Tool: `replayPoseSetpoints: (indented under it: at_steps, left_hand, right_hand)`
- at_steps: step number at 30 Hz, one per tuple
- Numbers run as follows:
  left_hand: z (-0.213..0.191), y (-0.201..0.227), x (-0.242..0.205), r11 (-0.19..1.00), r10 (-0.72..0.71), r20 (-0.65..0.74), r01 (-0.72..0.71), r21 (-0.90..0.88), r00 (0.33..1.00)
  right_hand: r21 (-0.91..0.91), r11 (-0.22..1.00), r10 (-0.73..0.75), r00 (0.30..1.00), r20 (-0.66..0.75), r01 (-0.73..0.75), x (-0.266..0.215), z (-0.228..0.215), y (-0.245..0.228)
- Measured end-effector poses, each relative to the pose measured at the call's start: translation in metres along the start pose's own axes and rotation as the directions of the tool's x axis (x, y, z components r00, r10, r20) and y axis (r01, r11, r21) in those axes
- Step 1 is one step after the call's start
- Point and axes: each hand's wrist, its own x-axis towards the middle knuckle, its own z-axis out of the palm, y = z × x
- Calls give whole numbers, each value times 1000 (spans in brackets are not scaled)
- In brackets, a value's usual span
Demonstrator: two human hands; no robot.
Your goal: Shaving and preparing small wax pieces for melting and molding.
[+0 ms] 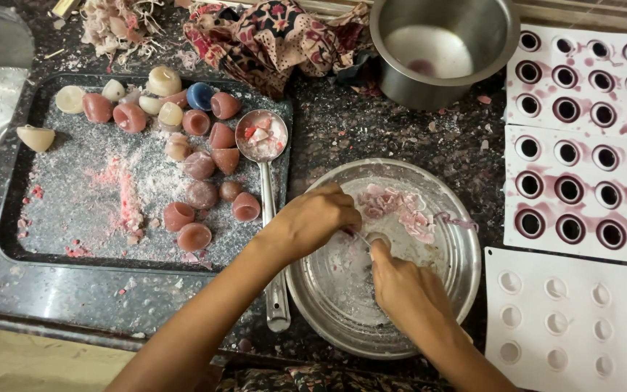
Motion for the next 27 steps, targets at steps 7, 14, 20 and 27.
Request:
replayPoseSetpoints:
  at_steps: [7,14,20,27]
  left_hand:
    - [-1,3,20,985,69,-199,-99,-142,978]
    - [39,4,68,992,-20,-229,-9,-125,973]
    - [54,-1,70,998,-54,-120,57,21,991]
    - [51,-4,73,999,-34,-69,36,16,997]
  right_hand:
    - [-49,995,95,992,86,-91,1,1,-7]
    - [-47,991,126,992,10,-125,2,4,-9]
    - [-48,995,83,996,-36,-84,1,12,-4]
    - [-92,995,35,997,-70,-41,5,11,-3]
